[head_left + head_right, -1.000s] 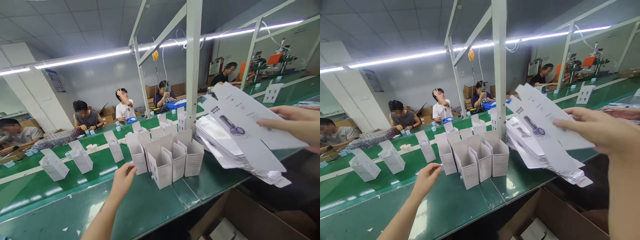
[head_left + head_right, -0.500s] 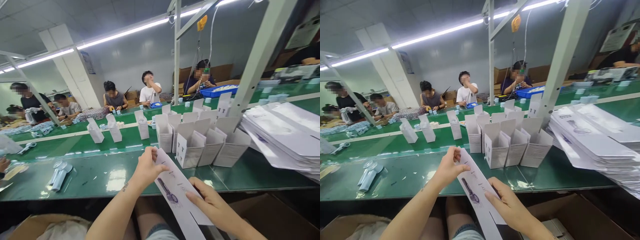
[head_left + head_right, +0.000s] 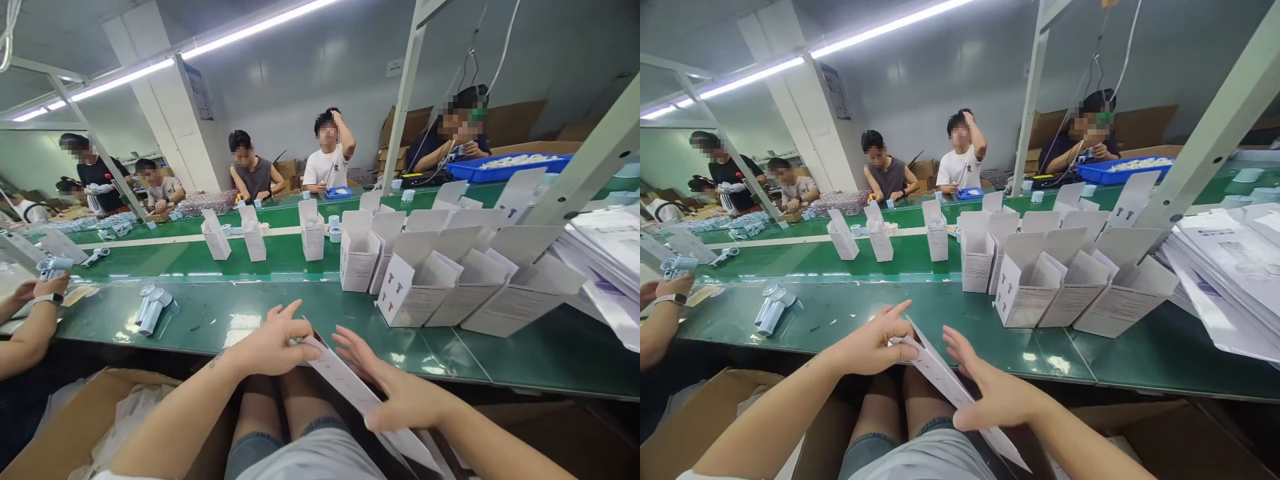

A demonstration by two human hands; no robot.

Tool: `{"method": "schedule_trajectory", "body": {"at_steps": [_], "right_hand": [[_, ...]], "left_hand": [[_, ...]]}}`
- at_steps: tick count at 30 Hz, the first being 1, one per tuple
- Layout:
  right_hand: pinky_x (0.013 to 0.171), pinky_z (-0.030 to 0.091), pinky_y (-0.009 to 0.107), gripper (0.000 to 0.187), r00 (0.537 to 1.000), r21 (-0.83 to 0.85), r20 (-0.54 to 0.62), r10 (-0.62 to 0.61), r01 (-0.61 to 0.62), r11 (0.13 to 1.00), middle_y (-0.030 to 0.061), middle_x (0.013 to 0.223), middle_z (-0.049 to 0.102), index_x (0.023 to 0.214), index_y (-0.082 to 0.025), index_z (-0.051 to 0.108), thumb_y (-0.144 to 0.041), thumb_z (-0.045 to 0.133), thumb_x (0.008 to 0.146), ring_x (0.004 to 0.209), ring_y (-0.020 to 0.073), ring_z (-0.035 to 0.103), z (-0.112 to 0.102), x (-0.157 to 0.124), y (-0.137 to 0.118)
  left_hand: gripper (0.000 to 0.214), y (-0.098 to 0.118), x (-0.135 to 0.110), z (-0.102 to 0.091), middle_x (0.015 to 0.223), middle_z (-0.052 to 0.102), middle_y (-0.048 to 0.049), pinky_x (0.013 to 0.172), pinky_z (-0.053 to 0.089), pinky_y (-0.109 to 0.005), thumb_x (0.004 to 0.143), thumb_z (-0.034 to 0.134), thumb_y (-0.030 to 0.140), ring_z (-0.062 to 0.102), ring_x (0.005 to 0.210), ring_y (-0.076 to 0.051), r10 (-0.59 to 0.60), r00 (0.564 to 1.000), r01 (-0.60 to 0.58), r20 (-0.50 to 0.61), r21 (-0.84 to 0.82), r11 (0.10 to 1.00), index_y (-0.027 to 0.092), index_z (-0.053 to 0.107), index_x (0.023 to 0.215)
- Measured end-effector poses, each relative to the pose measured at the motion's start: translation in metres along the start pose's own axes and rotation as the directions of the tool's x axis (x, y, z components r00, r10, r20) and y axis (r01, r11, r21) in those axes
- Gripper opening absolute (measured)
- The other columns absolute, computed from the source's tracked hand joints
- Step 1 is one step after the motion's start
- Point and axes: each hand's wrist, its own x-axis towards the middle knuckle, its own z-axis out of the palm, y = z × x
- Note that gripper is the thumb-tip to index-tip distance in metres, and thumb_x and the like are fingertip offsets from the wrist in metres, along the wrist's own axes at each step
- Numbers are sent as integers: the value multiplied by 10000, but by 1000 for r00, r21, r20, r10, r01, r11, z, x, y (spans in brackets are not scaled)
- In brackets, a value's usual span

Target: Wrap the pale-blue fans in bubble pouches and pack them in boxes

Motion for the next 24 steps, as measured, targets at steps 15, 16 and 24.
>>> {"method": "schedule_trajectory", "body": {"at_steps": [15, 16, 24], "right_hand": [[777, 516, 319, 865, 982, 119, 85, -166, 155, 981, 62, 1098, 607, 1305, -185, 441, -407, 862, 583, 958, 229, 605, -17, 52, -15], [796, 519, 334, 875, 982, 82, 93, -167, 160, 984, 67, 1113, 604, 1313, -185, 440, -408, 860, 578, 970, 237, 603, -19, 53, -15], [984, 480, 518, 1010, 964, -362, -127, -234, 174, 916, 164, 1387, 475, 1525, -274, 112, -392, 746, 748, 1258, 335, 524, -3, 38, -15]], "left_hand": [[705, -41, -18, -19, 1541, 426, -73, 1142, 285, -465, 692, 835, 428, 232, 1490, -322, 78, 940, -287, -333, -645, 708, 351, 567, 1339], [742, -46, -12, -5, 1527, 446, -82, 1104, 340, -452, 658, 859, 417, 307, 1457, -330, 38, 943, -279, -330, -725, 630, 351, 570, 1338], [475, -29, 25, 69, 1078, 745, -116, 757, 507, -302, 608, 899, 328, 688, 890, -221, -381, 890, -161, -253, -953, 256, 193, 752, 1039]]}}
